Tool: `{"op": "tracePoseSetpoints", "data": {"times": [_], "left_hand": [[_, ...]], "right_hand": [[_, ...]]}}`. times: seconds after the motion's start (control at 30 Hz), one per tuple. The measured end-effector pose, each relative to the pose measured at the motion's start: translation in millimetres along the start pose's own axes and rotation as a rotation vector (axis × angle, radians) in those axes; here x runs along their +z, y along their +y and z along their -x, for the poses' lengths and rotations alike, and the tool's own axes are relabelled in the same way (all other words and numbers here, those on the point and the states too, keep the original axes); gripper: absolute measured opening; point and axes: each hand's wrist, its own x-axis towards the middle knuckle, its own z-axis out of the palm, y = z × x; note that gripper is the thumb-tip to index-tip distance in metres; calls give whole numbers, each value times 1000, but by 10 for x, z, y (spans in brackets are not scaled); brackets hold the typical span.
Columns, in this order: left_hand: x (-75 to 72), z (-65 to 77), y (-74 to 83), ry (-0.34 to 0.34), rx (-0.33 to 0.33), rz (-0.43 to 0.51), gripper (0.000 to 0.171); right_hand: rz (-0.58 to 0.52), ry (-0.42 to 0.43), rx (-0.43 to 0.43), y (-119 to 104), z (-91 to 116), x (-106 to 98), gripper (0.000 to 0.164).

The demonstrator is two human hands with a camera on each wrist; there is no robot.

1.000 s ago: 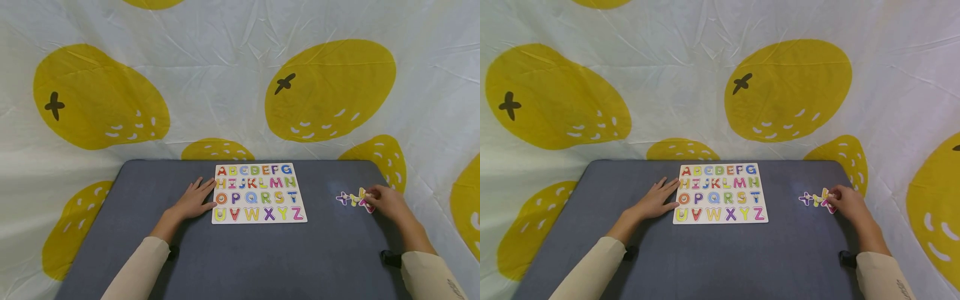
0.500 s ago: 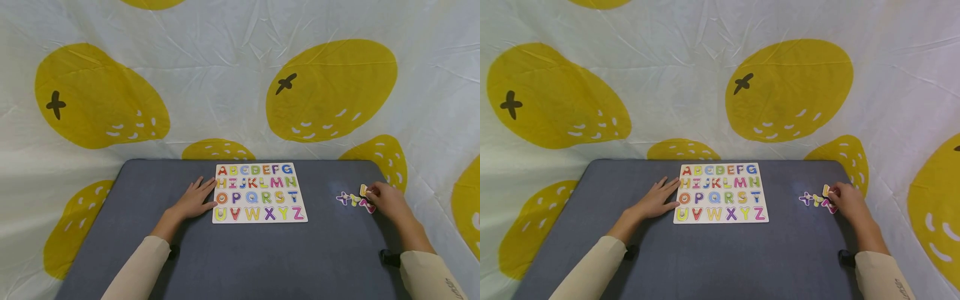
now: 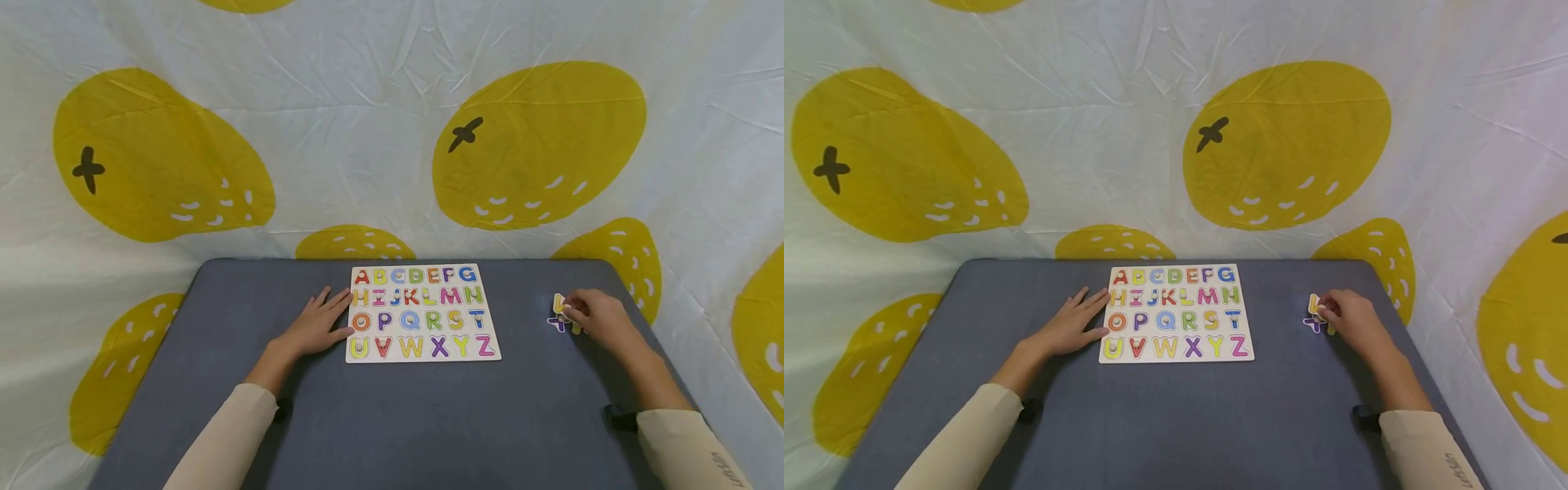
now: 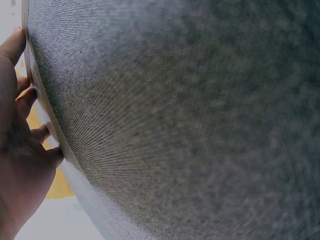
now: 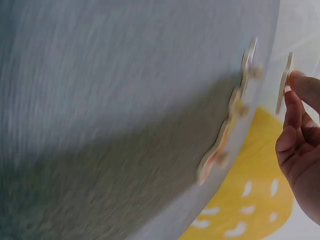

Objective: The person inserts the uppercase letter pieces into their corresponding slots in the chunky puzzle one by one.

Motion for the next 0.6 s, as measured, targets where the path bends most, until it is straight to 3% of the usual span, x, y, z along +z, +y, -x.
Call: {"op": "tracePoseSetpoints", "data": {"times": [0.33,0.6], "left_hand": [[6,-11,1,-9,-1,-14,83],[10,-5,-2,0,-3,-15,83]], "right_hand": [[-14,101,-180,-613,-133,176,12],[-81,33,-255,-1100,-233,370,13]]}}
